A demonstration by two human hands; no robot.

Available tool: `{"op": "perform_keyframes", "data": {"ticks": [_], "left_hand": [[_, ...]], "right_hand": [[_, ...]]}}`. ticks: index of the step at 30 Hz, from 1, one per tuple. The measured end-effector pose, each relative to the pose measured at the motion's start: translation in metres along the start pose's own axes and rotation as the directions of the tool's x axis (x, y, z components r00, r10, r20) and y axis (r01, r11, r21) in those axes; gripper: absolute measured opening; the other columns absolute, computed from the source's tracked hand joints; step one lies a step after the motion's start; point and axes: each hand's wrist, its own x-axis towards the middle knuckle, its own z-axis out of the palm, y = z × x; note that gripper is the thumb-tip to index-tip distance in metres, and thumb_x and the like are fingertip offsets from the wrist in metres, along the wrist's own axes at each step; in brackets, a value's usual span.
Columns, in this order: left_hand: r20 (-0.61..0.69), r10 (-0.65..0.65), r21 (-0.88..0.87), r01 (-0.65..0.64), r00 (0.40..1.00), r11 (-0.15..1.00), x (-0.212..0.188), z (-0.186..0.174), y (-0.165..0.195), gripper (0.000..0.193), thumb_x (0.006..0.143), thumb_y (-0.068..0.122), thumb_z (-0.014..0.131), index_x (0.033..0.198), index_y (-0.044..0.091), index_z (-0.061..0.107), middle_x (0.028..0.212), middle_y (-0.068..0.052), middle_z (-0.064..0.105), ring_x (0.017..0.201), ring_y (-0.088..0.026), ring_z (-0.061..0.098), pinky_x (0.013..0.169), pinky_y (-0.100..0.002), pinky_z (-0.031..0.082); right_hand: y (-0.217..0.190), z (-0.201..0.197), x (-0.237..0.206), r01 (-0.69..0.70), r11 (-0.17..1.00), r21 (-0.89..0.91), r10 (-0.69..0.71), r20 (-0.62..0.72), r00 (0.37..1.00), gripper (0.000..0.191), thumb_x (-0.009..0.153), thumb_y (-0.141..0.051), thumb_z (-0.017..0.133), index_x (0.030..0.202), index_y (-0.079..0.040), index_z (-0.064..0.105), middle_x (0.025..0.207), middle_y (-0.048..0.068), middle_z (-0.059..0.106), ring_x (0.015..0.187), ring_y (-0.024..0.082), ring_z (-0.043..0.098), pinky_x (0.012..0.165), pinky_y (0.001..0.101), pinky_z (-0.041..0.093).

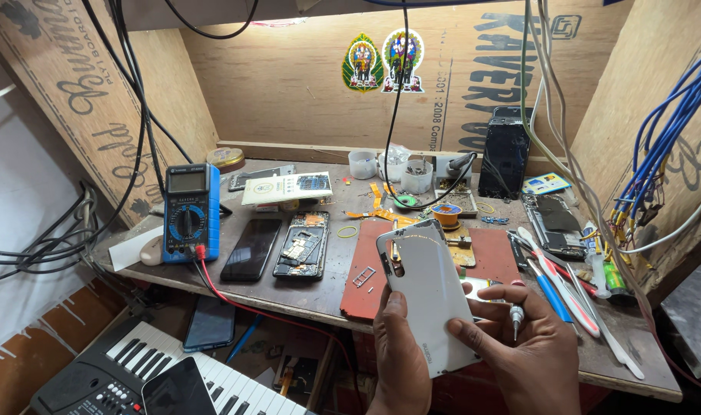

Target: The person works at a cluttered electronics repair bench on a disassembled smartphone. They use a screwdriver to work on the phone frame, lift and reposition the white back cover, press it onto the phone body, and handle the exposed battery and internal components while manipulating small parts among other phone chassis on the desk.

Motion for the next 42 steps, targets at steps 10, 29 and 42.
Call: {"op": "perform_keyframes", "data": {"ticks": [10,29,42], "left_hand": [[-0.007,0.000,0.052,0.001,1.000,0.999,-0.002,0.002,0.002,0.067,0.098,0.042,0.024,0.133,-0.003,0.058,0.114,-0.023,0.073,0.098,-0.028,0.075,0.084,-0.042,0.063],[0.009,-0.128,-0.313,0.124,0.992,0.941,-0.005,0.014,0.017,0.066,0.099,0.043,0.023,0.132,-0.003,0.058,0.113,-0.018,0.069,0.102,-0.026,0.069,0.091,-0.042,0.057],[-0.041,-0.060,-0.271,0.047,0.997,0.961,-0.003,0.015,0.015,0.060,0.098,0.038,0.038,0.142,0.000,0.054,0.120,-0.014,0.065,0.108,-0.023,0.063,0.094,-0.040,0.053]], "right_hand": [[-0.002,-0.001,-0.001,0.010,1.000,0.015,-0.010,0.001,1.000,0.045,0.066,0.002,0.084,0.106,0.000,0.063,0.098,0.024,0.081,0.085,0.025,0.079,0.069,0.0378,0.066],[0.004,-0.008,0.002,-0.056,0.998,0.040,0.053,0.076,0.996,0.047,0.074,0.006,0.076,0.120,0.000,0.066,0.108,0.020,0.081,0.100,0.022,0.077,0.083,0.0367,0.064],[-0.001,0.002,-0.006,0.051,0.988,-0.145,-0.025,0.179,0.984,0.072,0.068,-0.007,0.088,0.133,-0.005,0.056,0.128,0.017,0.073,0.111,0.023,0.075,0.091,0.0368,0.064]]}}
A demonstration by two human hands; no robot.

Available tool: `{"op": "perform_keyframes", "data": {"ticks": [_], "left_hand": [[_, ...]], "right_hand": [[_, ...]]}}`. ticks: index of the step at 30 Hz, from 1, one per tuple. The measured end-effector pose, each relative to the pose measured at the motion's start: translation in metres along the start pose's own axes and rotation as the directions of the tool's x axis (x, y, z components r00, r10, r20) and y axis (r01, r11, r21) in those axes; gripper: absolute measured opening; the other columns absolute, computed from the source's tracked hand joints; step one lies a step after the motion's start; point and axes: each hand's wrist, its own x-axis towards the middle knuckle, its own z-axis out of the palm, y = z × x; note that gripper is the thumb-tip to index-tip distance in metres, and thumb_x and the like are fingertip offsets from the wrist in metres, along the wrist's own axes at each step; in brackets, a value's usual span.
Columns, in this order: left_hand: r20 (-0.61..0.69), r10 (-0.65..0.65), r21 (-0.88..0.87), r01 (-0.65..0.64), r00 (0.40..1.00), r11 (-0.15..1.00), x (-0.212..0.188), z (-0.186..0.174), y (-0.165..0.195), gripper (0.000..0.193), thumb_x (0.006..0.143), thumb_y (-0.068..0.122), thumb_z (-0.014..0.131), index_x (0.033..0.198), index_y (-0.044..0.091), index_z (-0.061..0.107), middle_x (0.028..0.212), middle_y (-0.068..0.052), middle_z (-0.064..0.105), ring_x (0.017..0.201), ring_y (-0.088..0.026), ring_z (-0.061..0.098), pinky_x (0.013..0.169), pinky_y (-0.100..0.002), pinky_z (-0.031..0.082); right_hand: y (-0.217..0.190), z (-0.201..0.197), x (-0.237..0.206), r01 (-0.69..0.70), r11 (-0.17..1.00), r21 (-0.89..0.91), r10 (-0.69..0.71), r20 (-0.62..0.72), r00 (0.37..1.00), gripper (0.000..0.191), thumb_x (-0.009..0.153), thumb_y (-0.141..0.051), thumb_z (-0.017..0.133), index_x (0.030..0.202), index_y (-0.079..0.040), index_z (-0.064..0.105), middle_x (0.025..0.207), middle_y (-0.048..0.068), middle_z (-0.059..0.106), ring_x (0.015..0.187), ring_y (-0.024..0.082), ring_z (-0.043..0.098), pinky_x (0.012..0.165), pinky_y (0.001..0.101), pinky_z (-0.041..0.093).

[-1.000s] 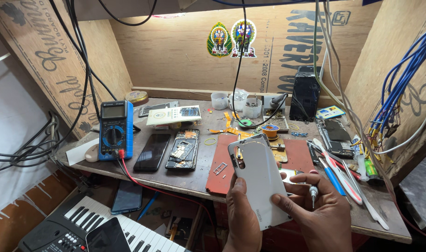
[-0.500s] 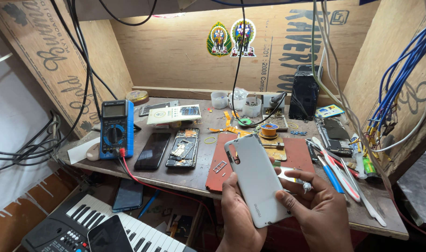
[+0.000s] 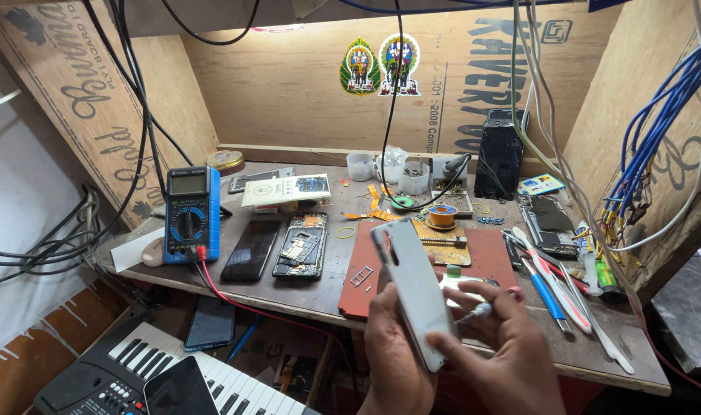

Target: The person works at a cluttered electronics repair bench on a disassembled smartphone. They use a screwdriver to work on the phone frame, lift and reposition the white back cover, press it onto the phone body, and handle the exposed battery and internal components while manipulating small parts among other phone chassis on the desk.

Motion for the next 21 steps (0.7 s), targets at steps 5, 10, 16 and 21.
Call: {"op": "perform_keyframes", "data": {"ticks": [5,10,16,21], "left_hand": [[-0.034,0.045,0.119,-0.041,0.998,0.992,0.000,0.002,0.005,0.056,0.093,0.030,0.050,0.145,0.009,0.048,0.118,-0.009,0.063,0.104,-0.020,0.064,0.088,-0.040,0.054],[-0.025,0.072,0.119,-0.069,0.997,0.990,0.004,-0.002,0.010,0.061,0.093,0.023,0.067,0.148,0.005,0.048,0.120,-0.009,0.066,0.112,-0.016,0.064,0.094,-0.033,0.054],[-0.008,0.042,0.135,-0.040,0.999,0.990,0.010,-0.012,0.018,0.058,0.090,0.018,0.075,0.141,-0.001,0.056,0.110,-0.006,0.069,0.099,-0.012,0.066,0.085,-0.027,0.055],[-0.025,0.009,0.127,-0.006,1.000,0.992,0.011,-0.013,0.029,0.049,0.088,0.020,0.074,0.132,0.001,0.062,0.102,-0.006,0.071,0.089,-0.010,0.070,0.077,-0.028,0.059]], "right_hand": [[0.007,0.005,0.003,-0.025,0.989,0.147,0.003,0.152,0.988,0.086,0.065,-0.004,0.086,0.143,-0.007,0.050,0.139,0.018,0.065,0.119,0.025,0.072,0.094,0.0403,0.058],[0.011,0.002,0.009,-0.107,0.959,0.262,0.055,0.200,0.978,0.085,0.065,-0.001,0.085,0.141,-0.005,0.047,0.141,0.020,0.061,0.125,0.028,0.066,0.101,0.0407,0.056],[0.007,0.004,0.011,-0.168,0.931,0.323,0.098,0.222,0.970,0.084,0.067,-0.003,0.082,0.144,-0.004,0.048,0.141,0.021,0.065,0.129,0.028,0.065,0.100,0.0416,0.055],[0.003,0.010,0.012,-0.178,0.923,0.341,0.123,0.176,0.977,0.080,0.067,-0.003,0.081,0.140,-0.003,0.049,0.137,0.023,0.068,0.127,0.029,0.066,0.097,0.0425,0.056]]}}
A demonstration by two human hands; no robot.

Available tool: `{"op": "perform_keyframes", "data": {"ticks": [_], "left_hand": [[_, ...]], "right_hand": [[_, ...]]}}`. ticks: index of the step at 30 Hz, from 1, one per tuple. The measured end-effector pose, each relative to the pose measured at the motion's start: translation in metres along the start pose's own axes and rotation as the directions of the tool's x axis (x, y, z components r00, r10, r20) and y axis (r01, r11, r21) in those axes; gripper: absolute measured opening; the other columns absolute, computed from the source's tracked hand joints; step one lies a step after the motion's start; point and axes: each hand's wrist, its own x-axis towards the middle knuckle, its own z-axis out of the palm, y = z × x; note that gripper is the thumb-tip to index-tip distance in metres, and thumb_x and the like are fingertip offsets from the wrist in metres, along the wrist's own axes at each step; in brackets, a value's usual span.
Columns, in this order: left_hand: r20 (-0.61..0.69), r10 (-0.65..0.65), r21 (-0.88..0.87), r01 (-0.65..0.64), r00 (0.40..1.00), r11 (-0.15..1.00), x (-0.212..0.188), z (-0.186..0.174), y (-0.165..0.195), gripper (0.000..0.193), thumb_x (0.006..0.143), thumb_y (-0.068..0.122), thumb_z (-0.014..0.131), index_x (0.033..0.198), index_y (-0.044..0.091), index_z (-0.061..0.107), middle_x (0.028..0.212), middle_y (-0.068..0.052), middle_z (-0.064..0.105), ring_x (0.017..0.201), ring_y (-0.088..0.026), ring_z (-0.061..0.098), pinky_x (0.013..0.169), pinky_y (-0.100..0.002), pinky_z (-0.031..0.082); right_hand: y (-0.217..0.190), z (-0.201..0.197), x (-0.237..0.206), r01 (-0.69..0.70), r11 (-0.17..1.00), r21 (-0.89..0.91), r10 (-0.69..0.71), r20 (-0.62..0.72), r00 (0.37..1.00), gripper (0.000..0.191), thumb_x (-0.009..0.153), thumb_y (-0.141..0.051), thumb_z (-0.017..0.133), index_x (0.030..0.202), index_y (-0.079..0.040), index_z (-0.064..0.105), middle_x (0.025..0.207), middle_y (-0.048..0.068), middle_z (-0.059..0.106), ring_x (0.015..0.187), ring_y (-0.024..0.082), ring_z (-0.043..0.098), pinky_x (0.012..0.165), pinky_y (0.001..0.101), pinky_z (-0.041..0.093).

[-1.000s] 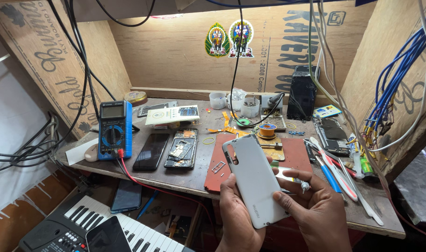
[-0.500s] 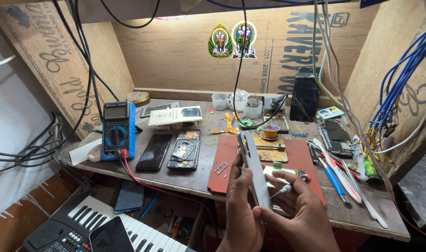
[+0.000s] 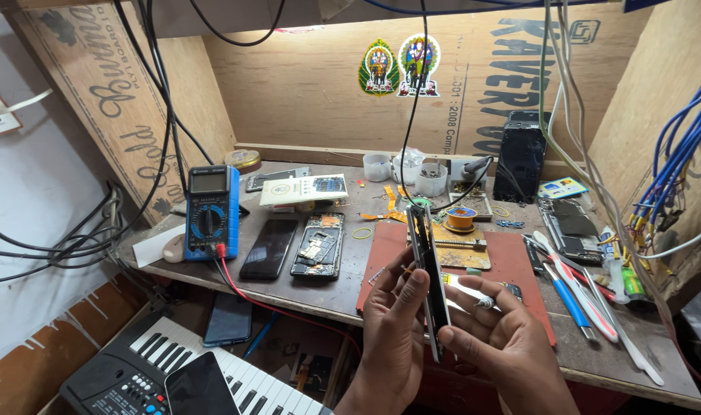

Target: The person works at a cluttered electronics repair bench on a disassembled smartphone. They use a screwdriver to work on the phone frame, lift and reposition the white back cover, press it onto the phone body, and handle the exposed battery and internal components while manipulating small parts among other phone chassis on the desk.

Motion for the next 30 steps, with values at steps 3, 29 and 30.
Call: {"op": "perform_keyframes", "data": {"ticks": [3,29,30], "left_hand": [[-0.001,0.000,-0.047,0.000,1.000,0.999,-0.001,-0.002,0.007,0.042,0.091,0.022,0.074,0.126,0.002,0.063,0.097,-0.005,0.072,0.085,-0.010,0.071,0.071,-0.027,0.058],[-0.402,0.324,0.086,-0.317,0.857,0.945,-0.003,-0.082,0.120,0.062,0.100,0.052,0.041,0.136,0.003,0.051,0.113,-0.016,0.064,0.102,-0.028,0.066,0.090,-0.042,0.054],[-0.410,0.321,0.104,-0.306,0.854,0.946,-0.005,-0.082,0.123,0.061,0.099,0.052,0.040,0.136,0.004,0.051,0.114,-0.016,0.064,0.104,-0.028,0.067,0.090,-0.042,0.054]], "right_hand": [[0.002,0.004,0.003,0.025,0.999,0.038,-0.025,0.022,0.999,0.076,0.070,-0.004,0.080,0.140,-0.001,0.050,0.135,0.023,0.069,0.126,0.026,0.067,0.098,0.0406,0.056],[0.035,0.132,0.163,0.099,0.965,-0.241,-0.089,0.056,0.995,0.030,0.080,-0.007,0.082,0.100,0.006,0.062,0.092,0.016,0.074,0.077,0.020,0.077,0.059,0.0326,0.068],[0.032,0.136,0.166,0.120,0.942,-0.312,-0.103,0.070,0.992,0.031,0.081,-0.009,0.083,0.099,0.005,0.063,0.092,0.015,0.074,0.077,0.019,0.076,0.058,0.0318,0.068]]}}
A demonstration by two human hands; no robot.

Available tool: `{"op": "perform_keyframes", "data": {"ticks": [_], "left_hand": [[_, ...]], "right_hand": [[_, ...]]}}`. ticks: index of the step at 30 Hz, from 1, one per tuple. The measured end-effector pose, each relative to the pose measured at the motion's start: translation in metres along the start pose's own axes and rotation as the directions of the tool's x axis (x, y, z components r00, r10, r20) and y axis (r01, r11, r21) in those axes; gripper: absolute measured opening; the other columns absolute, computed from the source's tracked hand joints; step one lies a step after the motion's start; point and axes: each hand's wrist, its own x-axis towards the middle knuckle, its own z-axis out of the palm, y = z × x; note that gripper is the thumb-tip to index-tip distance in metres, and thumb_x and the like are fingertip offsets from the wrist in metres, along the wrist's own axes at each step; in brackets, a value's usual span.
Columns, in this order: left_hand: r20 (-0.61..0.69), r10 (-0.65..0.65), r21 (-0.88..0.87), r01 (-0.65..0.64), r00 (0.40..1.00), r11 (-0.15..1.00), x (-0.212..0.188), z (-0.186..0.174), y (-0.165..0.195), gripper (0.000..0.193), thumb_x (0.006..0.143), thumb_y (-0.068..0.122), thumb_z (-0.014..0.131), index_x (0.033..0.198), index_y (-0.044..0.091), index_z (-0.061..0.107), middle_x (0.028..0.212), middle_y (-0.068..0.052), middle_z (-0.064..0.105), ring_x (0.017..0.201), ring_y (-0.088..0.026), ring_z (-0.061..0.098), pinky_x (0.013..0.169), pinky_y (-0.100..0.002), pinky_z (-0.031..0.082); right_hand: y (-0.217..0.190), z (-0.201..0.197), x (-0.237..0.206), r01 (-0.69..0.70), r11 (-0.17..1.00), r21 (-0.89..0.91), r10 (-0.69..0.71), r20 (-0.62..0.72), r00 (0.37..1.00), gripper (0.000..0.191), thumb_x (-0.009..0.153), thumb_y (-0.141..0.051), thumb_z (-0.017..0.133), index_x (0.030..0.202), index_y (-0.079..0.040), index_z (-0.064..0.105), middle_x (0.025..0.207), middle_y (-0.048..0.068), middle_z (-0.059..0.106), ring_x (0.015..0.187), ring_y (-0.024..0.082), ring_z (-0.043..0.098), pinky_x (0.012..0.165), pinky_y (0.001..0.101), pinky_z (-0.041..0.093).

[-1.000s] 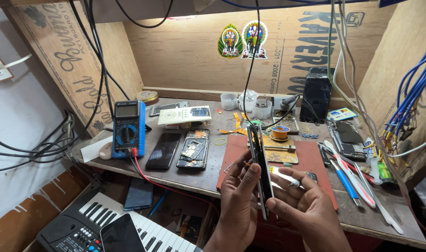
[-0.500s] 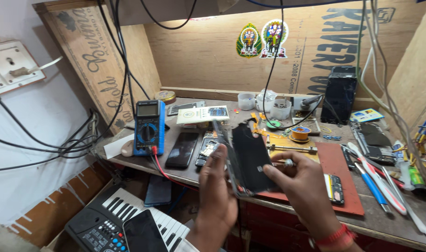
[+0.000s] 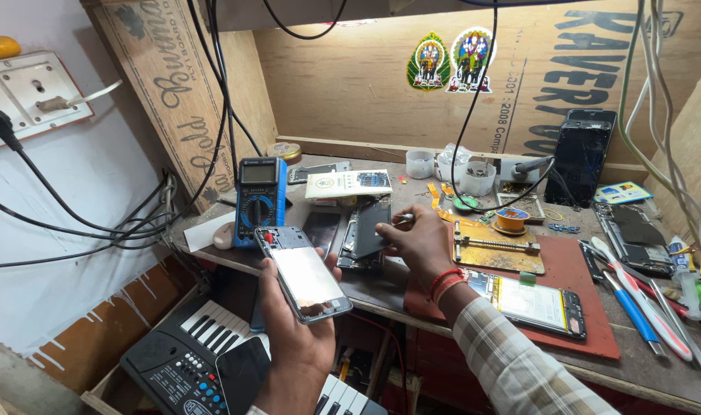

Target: The person works at a cluttered electronics repair bench on a disassembled smartphone. They use a screwdriver to work on the phone frame, lift and reposition the white back cover, press it onto the phone body, and handle the exposed battery and internal components while manipulating small parts among other phone chassis on the desk.

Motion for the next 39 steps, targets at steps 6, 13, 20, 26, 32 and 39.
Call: {"op": "perform_keyframes", "data": {"ticks": [6,13,20,26,32,39], "left_hand": [[-0.001,-0.021,0.071,0.021,1.000,0.997,-0.002,-0.003,0.008,0.064,0.098,0.055,0.042,0.136,0.005,0.051,0.114,-0.015,0.063,0.104,-0.027,0.067,0.088,-0.042,0.056],[-0.069,0.034,0.260,-0.015,0.997,0.966,-0.001,0.003,-0.012,0.062,0.085,0.042,0.066,0.132,0.006,0.046,0.111,-0.007,0.060,0.097,-0.022,0.067,0.083,-0.042,0.062],[-0.059,0.108,0.195,-0.095,0.992,0.976,-0.008,0.054,-0.072,0.090,0.073,0.036,0.085,0.141,0.009,0.032,0.112,-0.014,0.060,0.097,-0.017,0.062,0.084,-0.032,0.054],[0.127,-0.070,0.377,0.017,0.990,0.926,-0.017,0.064,-0.102,0.082,0.082,0.046,0.076,0.141,0.004,0.038,0.113,-0.009,0.055,0.094,-0.014,0.059,0.076,-0.031,0.052],[0.551,0.111,0.602,-0.486,0.827,0.634,0.029,0.053,-0.102,0.056,0.098,0.054,0.057,0.119,0.003,0.061,0.094,-0.006,0.066,0.089,-0.017,0.065,0.078,-0.032,0.054],[0.949,0.022,0.313,-0.949,0.314,0.033,0.056,0.037,-0.092,0.038,0.088,0.033,0.067,0.115,0.007,0.063,0.108,-0.011,0.066,0.110,-0.032,0.062,0.099,-0.045,0.047]], "right_hand": [[-0.025,-0.003,-0.006,0.048,0.934,-0.353,-0.006,0.118,0.993,0.029,0.083,-0.017,0.081,0.099,0.002,0.065,0.083,0.013,0.076,0.063,0.018,0.075,0.052,0.0298,0.062],[-0.071,-0.046,-0.047,0.289,0.935,-0.207,-0.247,0.203,0.947,0.029,0.086,-0.019,0.082,0.092,0.004,0.065,0.071,0.014,0.075,0.062,0.015,0.075,0.053,0.0277,0.061],[-0.070,-0.072,-0.125,0.430,0.801,-0.417,-0.366,0.229,0.902,0.027,0.071,-0.013,0.090,0.087,-0.003,0.071,0.069,0.004,0.074,0.063,0.009,0.070,0.057,0.0256,0.057],[-0.053,-0.154,-0.109,0.264,0.921,-0.286,-0.296,-0.077,0.952,0.014,0.086,-0.005,0.075,0.098,-0.002,0.070,0.078,0.008,0.075,0.068,0.012,0.070,0.058,0.0288,0.059],[-0.015,-0.237,-0.098,0.184,0.980,-0.078,-0.197,-0.204,0.959,0.014,0.093,-0.002,0.069,0.107,0.000,0.066,0.086,0.013,0.073,0.073,0.016,0.069,0.064,0.0289,0.056],[0.025,-0.249,-0.097,0.175,0.984,-0.046,-0.181,-0.221,0.958,0.011,0.094,-0.003,0.069,0.104,0.001,0.067,0.082,0.006,0.068,0.072,0.012,0.064,0.063,0.0245,0.051]]}}
